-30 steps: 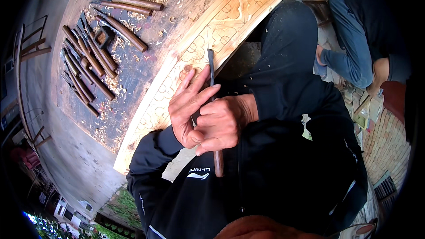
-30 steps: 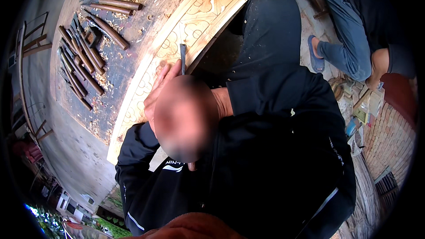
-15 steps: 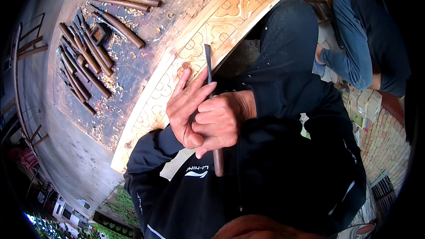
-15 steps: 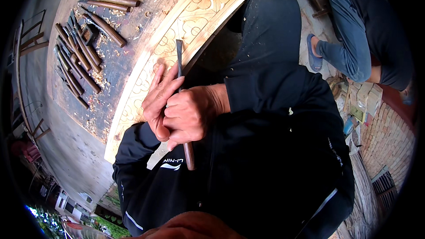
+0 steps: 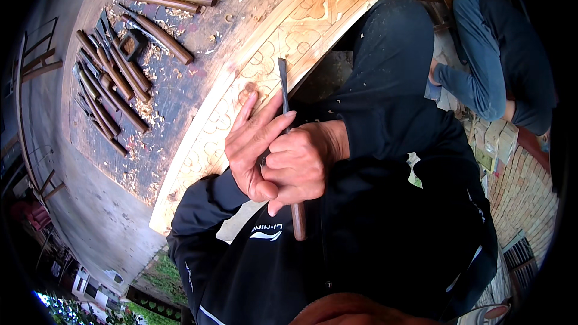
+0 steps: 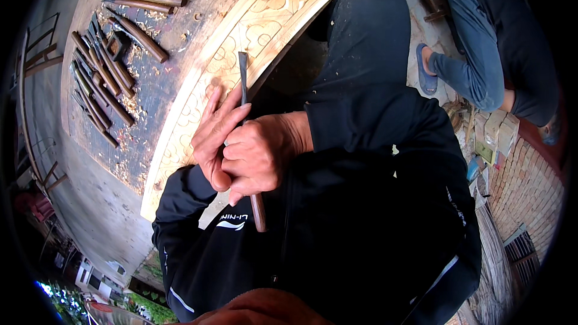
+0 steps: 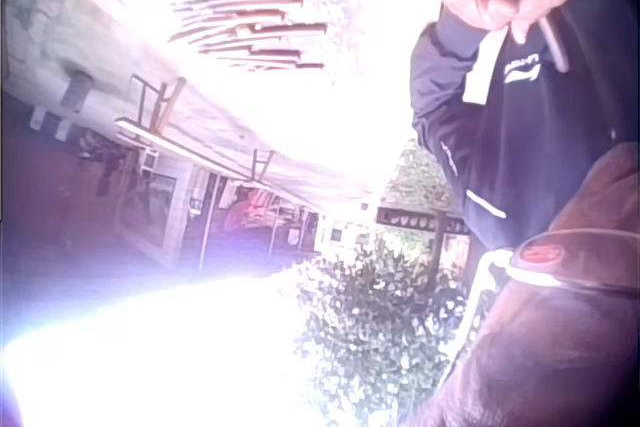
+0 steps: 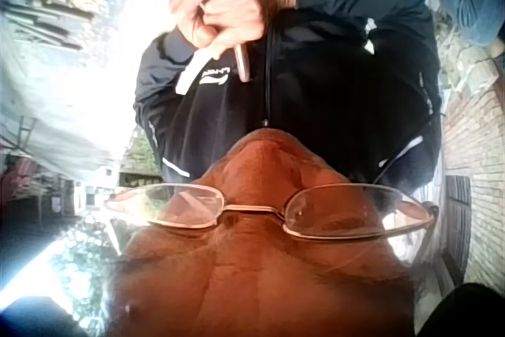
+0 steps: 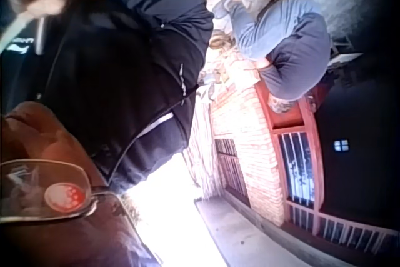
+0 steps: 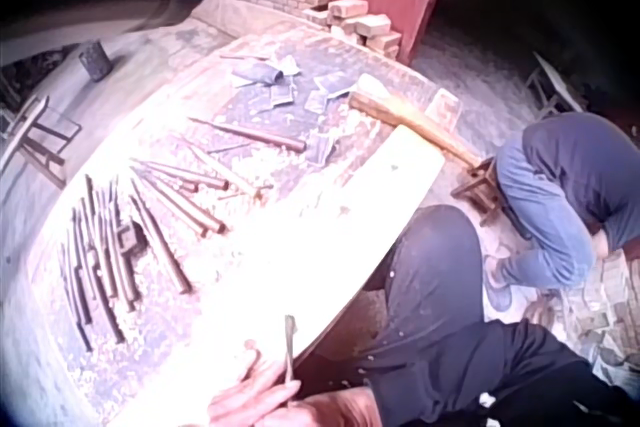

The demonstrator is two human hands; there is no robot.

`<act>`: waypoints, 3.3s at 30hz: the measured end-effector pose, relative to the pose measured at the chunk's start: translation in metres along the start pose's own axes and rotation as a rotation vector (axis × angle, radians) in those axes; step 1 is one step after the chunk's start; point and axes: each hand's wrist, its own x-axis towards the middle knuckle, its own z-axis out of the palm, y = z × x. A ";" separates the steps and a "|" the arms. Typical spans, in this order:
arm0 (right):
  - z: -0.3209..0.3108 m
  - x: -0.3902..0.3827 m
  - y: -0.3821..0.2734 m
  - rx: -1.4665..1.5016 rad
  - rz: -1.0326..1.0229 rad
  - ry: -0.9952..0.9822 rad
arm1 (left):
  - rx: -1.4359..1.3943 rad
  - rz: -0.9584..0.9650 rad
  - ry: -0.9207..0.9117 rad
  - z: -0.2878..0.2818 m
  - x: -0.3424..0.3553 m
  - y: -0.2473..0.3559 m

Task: The person carves a decorative pattern into a wooden plank using a chisel and a mallet. They repeatedly position the chisel on the wood and strike it with the mallet to remove material and refine the design.

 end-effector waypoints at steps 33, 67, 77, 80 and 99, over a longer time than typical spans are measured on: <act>0.006 0.006 0.011 -0.100 0.054 0.015 | -0.247 -0.135 -0.096 -0.011 0.011 0.002; 0.000 0.018 0.007 -0.068 0.122 -0.014 | -0.406 -0.101 -0.027 -0.009 0.007 -0.002; -0.002 0.025 0.006 -0.011 0.174 0.014 | -0.450 -0.105 -0.006 -0.007 0.008 0.000; -0.009 0.030 0.006 -0.016 0.216 -0.052 | -0.484 -0.125 0.002 -0.006 0.008 0.001; 0.010 0.014 0.013 -0.129 0.168 -0.012 | -0.629 -0.215 -0.062 -0.005 0.002 -0.004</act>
